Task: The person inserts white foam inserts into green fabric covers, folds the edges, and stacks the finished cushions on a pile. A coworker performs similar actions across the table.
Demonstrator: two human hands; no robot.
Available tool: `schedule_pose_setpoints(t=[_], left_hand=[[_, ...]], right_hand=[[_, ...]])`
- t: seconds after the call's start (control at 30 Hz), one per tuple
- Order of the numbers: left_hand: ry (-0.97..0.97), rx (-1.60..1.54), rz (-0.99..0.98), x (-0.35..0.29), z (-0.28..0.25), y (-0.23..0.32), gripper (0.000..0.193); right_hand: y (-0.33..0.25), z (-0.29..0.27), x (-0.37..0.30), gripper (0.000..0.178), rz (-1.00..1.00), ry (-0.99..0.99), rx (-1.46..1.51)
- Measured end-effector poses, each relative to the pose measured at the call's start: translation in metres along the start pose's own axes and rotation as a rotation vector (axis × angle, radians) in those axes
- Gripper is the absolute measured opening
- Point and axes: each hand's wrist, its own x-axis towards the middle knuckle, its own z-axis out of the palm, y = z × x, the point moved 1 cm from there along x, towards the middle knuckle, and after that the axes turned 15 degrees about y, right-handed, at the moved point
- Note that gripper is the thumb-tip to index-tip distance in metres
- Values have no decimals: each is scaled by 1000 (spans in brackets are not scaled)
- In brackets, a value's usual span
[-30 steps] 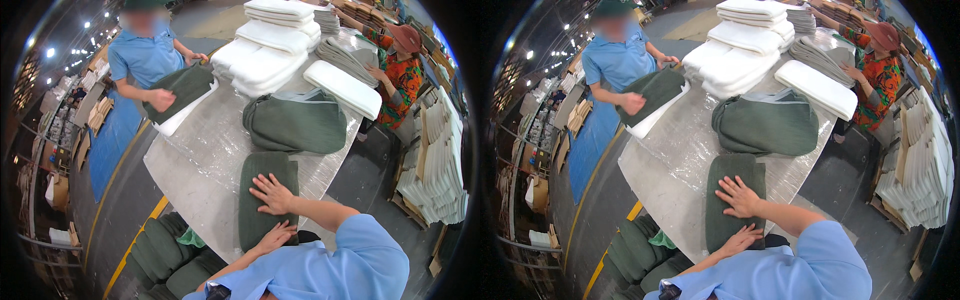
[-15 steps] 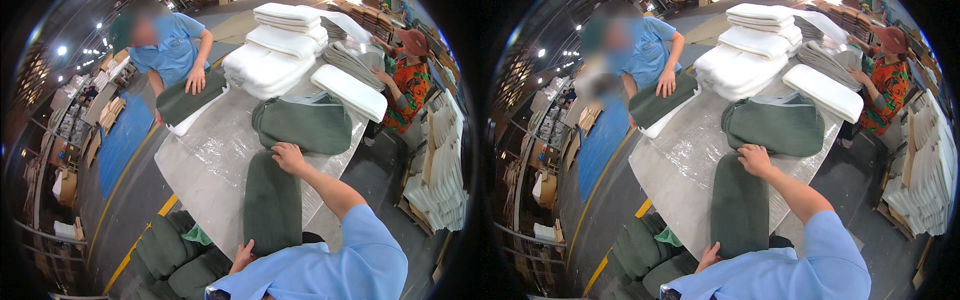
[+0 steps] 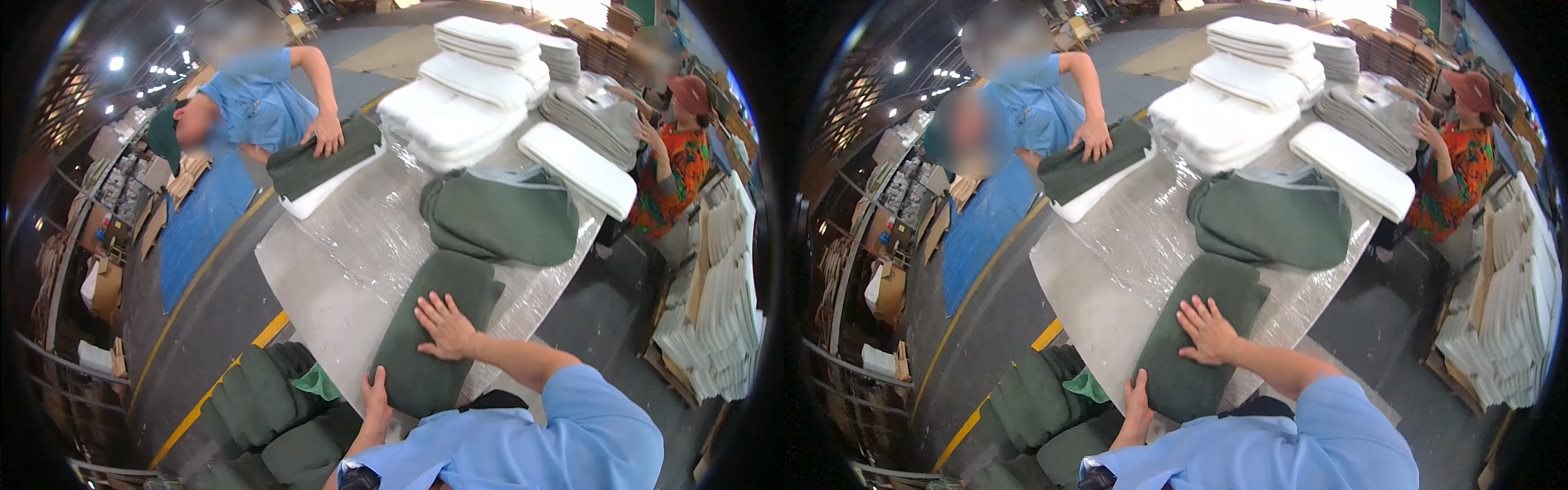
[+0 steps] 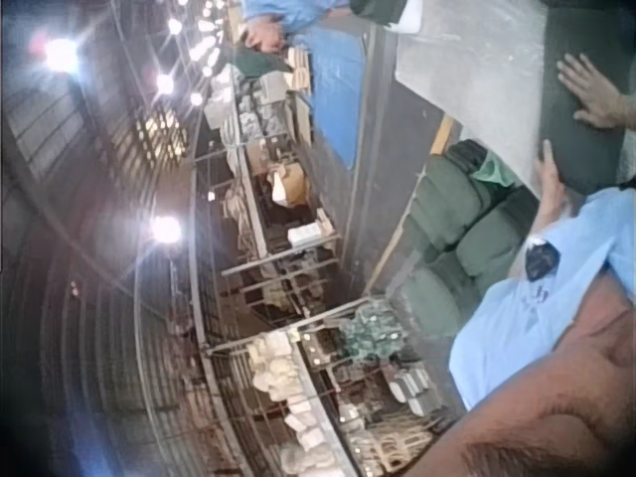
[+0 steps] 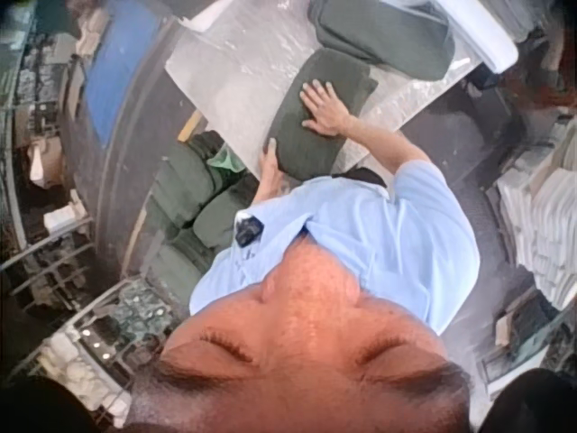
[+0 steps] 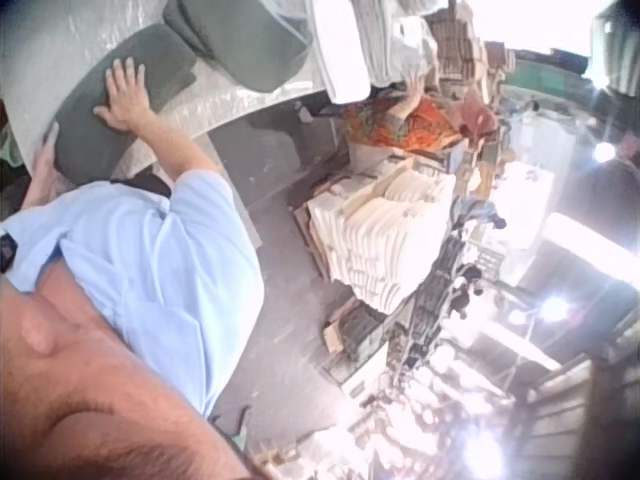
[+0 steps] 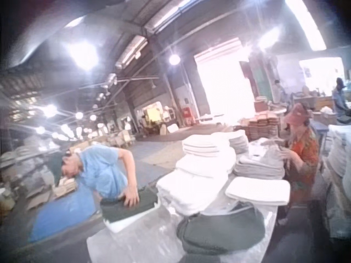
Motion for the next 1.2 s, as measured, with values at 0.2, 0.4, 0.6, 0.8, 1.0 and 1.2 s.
schedule_pose_setpoints(t=[0.2,0.4,0.6,0.8,1.0,1.2], left_hand=[[42,94,96,-6,4,9,75],[2,63,185,4,2,7,76],[150,106,371,12,-14,-11,80],[287,205,201,-21,-28,-49,87],[55,-34,93,-48,-57,-72,90],[286,-15,-97,-59,-132,-55,96]], right_hand=[[-38,7,-16,90,-134,-1,94],[-55,8,-27,80,-391,-57,214],[-42,-7,-30,54,-459,-171,495],[117,-11,15,47,412,281,261],[155,-13,40,68,800,-210,860],[73,-22,-12,62,904,-388,1116]])
